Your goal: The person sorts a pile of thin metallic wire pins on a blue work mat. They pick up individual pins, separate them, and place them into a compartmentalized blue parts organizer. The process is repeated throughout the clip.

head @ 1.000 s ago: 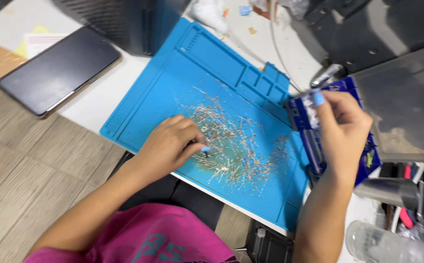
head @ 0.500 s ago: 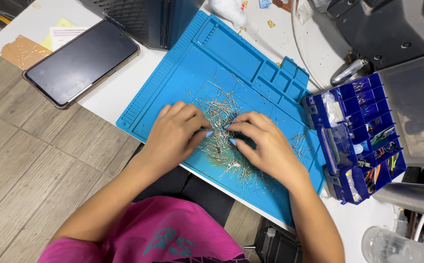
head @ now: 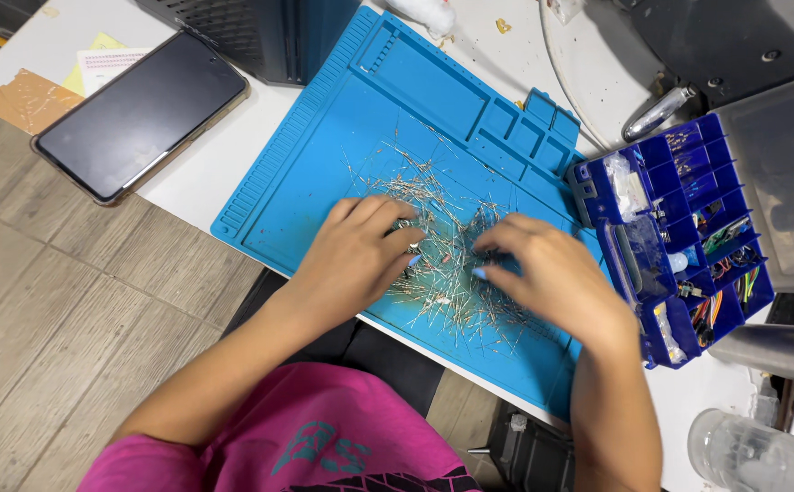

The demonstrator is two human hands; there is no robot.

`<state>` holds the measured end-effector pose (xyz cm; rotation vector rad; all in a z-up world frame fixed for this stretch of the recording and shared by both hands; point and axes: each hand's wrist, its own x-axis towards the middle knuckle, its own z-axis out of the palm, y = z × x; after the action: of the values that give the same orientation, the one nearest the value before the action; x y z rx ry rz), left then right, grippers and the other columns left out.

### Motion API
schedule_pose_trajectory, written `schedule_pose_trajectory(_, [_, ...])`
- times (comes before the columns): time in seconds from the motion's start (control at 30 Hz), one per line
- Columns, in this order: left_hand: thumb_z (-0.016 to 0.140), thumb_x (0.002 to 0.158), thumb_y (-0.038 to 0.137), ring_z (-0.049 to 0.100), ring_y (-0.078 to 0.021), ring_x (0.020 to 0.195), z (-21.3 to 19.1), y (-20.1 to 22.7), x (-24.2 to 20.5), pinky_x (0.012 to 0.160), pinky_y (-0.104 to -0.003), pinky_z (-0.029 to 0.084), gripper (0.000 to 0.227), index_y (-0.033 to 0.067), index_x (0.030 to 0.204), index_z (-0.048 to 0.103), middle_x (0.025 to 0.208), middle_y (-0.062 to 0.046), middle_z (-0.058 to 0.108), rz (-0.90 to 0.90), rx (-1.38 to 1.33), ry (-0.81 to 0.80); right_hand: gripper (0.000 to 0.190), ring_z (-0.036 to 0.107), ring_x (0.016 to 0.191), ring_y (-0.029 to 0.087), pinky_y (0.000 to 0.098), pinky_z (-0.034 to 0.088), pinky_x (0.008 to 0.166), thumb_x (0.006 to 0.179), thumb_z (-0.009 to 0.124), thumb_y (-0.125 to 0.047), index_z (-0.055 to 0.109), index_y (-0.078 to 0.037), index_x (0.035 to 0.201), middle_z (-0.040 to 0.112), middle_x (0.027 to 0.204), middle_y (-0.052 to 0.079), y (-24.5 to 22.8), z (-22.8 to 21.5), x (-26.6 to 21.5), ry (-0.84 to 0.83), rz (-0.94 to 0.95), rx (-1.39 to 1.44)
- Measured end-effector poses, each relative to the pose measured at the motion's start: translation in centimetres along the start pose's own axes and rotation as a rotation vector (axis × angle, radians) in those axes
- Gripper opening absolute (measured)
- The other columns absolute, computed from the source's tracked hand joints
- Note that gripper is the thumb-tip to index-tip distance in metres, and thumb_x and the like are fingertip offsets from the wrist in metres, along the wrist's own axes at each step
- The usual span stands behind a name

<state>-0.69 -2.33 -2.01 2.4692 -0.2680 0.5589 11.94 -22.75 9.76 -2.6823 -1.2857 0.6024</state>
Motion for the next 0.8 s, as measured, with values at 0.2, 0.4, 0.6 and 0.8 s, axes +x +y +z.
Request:
schedule_pose_trajectory(0.2, [0.078,0.093,0.016,0.055,-0.0285,0.129,1.0,1.1,1.2,0.105,-0.045,0.040,0.031,0.0098,0.123,0.073,0.127,-0.010,0.063,0.044,0.030,-0.058,0.025,0.077,0.102,0.035,0.0501,0.062,0.087,0.087,0.074,-0.007,0.077,-0.010,0.112,0.079,0.105,0.012,1.0,-1.7,-1.7,0.032,0.064,0.028])
schedule_pose_trajectory(0.4, [0.080,0.091,0.024,0.053,-0.0316,0.133,2.1,2.2,2.5,0.108,-0.048,0.038,0.038,0.0080,0.125,0.073,0.132,-0.014,0.062,0.104,0.025,-0.114,0.021,0.076,0.101,0.034,0.0496,0.062,0.083,0.089,0.075,-0.016,0.078,-0.013,0.110,0.078,0.101,0.011,1.1,-2.6,-2.6,0.032,0.091,0.031])
schedule_pose_trajectory(0.6, [0.088,0.078,0.040,0.056,-0.0336,0.126,3.5,4.2,3.2,0.104,-0.047,0.043,0.055,0.0120,0.120,0.065,0.134,-0.014,0.059,0.203,0.131,-0.123,0.031,0.071,0.105,0.025,0.0407,0.051,0.092,0.098,0.066,-0.032,0.073,-0.011,0.120,0.074,0.110,0.006,3.6,-3.3,-4.5,0.116,-0.017,0.048])
schedule_pose_trajectory(0.8, [0.085,0.083,0.033,0.052,-0.0305,0.140,3.2,6.0,4.3,0.114,-0.048,0.039,0.048,0.0143,0.121,0.065,0.146,-0.013,0.058,0.216,0.196,-0.064,0.030,0.070,0.100,0.024,0.0404,0.051,0.090,0.100,0.064,-0.031,0.071,-0.009,0.119,0.073,0.107,0.007,4.0,-5.0,-6.6,0.186,-0.018,0.055])
